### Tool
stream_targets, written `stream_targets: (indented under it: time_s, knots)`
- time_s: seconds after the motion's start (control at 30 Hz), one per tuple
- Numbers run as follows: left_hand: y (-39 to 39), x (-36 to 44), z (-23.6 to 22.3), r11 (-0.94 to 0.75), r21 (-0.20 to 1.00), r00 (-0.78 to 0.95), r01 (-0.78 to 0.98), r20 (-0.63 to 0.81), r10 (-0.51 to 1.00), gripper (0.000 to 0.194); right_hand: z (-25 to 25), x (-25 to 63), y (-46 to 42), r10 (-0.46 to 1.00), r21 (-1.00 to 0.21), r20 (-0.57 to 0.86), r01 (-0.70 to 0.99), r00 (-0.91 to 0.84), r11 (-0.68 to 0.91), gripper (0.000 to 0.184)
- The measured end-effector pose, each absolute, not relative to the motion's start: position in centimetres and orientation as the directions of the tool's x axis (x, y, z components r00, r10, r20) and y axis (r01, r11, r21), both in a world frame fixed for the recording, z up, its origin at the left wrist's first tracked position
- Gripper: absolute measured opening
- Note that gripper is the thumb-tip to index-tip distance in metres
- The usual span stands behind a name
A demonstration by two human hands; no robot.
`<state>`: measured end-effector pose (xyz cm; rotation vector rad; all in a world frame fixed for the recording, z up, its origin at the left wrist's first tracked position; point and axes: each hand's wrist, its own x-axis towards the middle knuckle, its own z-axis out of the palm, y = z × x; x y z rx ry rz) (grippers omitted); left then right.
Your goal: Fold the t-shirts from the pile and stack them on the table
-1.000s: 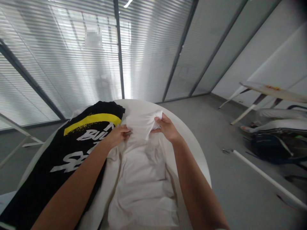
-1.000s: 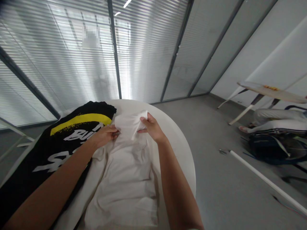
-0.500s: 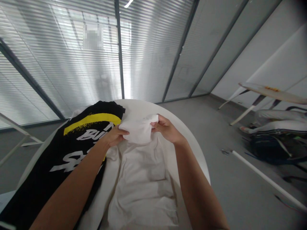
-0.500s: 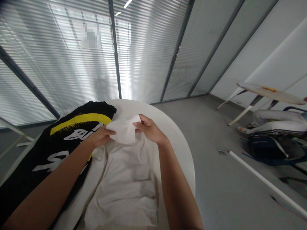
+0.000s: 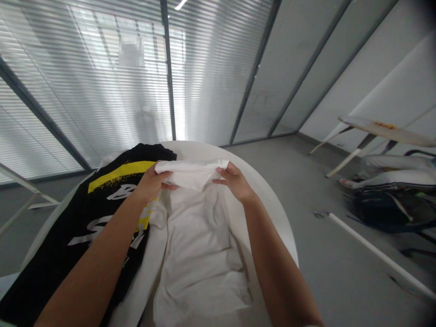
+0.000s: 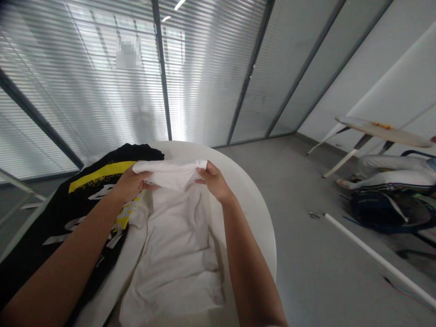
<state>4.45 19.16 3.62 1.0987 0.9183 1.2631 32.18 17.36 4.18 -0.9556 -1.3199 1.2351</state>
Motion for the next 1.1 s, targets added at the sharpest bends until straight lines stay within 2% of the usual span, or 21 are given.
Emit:
stream_targets:
  time_s: [0.17, 0.23, 0.37, 0.5, 0.67, 0.83, 0.9, 1.0, 1.1]
  knots:
    - [18.9, 5.0, 4.3, -0.105, 0.925, 0.036, -0.365, 0.127, 0.991, 0.041, 3.1, 32.1, 18.0, 0.977, -0.962, 0.181, -0.227, -0.115, 0.151, 0.035]
    - [18.9, 5.0, 4.3, -0.132, 0.924, 0.035, -0.358, 0.155, 0.987, 0.040, 2.8, 32.1, 18.2, 0.980, -0.957, 0.170, -0.255, -0.104, 0.139, 0.034]
    - [18.9, 4.1, 4.3, -0.248, 0.957, 0.100, -0.149, 0.264, 0.959, 0.035, 2.3, 32.5, 18.3, 0.987, -0.950, 0.134, -0.295, -0.085, 0.103, 0.023]
    - [18.6, 2.8, 5.3, -0.329, 0.935, 0.334, 0.130, 0.271, 0.903, 0.028, 2.5, 33.6, 17.8, 0.983, -0.968, 0.121, -0.237, -0.138, 0.086, 0.014]
    - [17.6, 2.1, 7.2, -0.349, 0.877, 0.548, 0.331, 0.122, 0.827, 0.027, 3.5, 34.7, 17.1, 0.943, -0.997, -0.022, 0.082, -0.331, 0.006, 0.013]
    - [16.8, 1.3, 8.9, -0.303, 0.800, 0.683, 0.517, -0.173, 0.710, 0.033, 4.2, 34.9, 16.9, 0.827, -0.984, -0.098, 0.177, -0.554, 0.002, 0.020]
    - [16.6, 1.0, 9.4, -0.297, 0.766, 0.707, 0.570, -0.272, 0.653, 0.030, 4.4, 34.9, 16.8, 0.791, -0.969, -0.161, 0.245, -0.590, -0.015, 0.022]
    - [16.6, 1.2, 9.0, -0.216, 0.666, 0.585, 0.714, -0.400, 0.705, 0.022, 4.4, 34.8, 16.7, 0.805, -0.913, -0.297, 0.399, -0.514, -0.083, 0.017]
    - [16.7, 2.1, 7.3, -0.110, 0.513, 0.397, 0.851, -0.492, 0.775, 0.038, 4.1, 34.5, 16.6, 0.848, -0.779, -0.426, 0.605, -0.316, -0.166, 0.012]
